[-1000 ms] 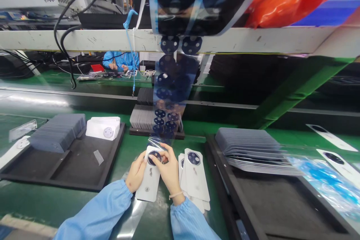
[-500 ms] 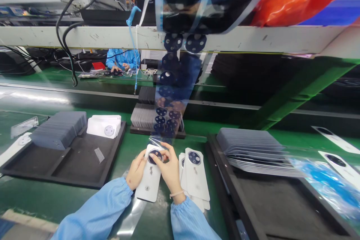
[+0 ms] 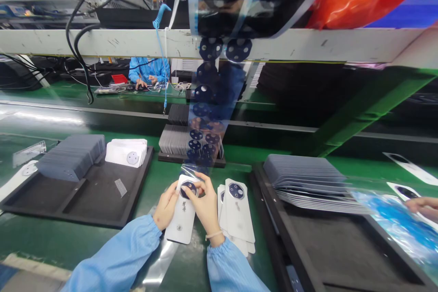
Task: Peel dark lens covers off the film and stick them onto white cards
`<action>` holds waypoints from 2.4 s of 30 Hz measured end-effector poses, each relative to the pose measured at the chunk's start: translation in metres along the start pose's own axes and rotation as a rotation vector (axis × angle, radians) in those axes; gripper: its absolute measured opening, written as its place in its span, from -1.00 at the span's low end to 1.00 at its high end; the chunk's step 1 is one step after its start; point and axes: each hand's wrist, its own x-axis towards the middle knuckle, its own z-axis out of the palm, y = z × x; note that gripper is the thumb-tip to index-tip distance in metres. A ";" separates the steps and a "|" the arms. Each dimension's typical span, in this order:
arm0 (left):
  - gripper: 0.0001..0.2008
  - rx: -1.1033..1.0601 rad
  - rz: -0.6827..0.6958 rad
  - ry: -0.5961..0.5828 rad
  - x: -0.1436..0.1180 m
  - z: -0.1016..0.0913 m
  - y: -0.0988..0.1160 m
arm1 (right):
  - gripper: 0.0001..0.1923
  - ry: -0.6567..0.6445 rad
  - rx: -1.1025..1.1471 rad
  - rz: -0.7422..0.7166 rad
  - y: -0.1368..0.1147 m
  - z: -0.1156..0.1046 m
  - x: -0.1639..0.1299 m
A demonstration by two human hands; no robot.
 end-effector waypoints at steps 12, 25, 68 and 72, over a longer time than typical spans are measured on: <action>-0.57 0.010 0.014 -0.005 -0.001 0.000 0.001 | -0.49 0.004 -0.010 -0.033 0.003 0.000 0.000; -0.58 0.062 0.031 -0.010 -0.003 0.001 0.006 | -0.54 0.019 -0.064 -0.068 0.001 0.002 -0.004; -0.52 -0.247 -0.190 0.013 0.007 -0.002 0.000 | -0.45 -0.359 0.426 0.204 0.009 -0.003 0.004; -0.56 -0.234 -0.189 0.063 0.009 -0.005 -0.003 | -0.25 -0.380 0.492 0.230 0.011 0.004 0.001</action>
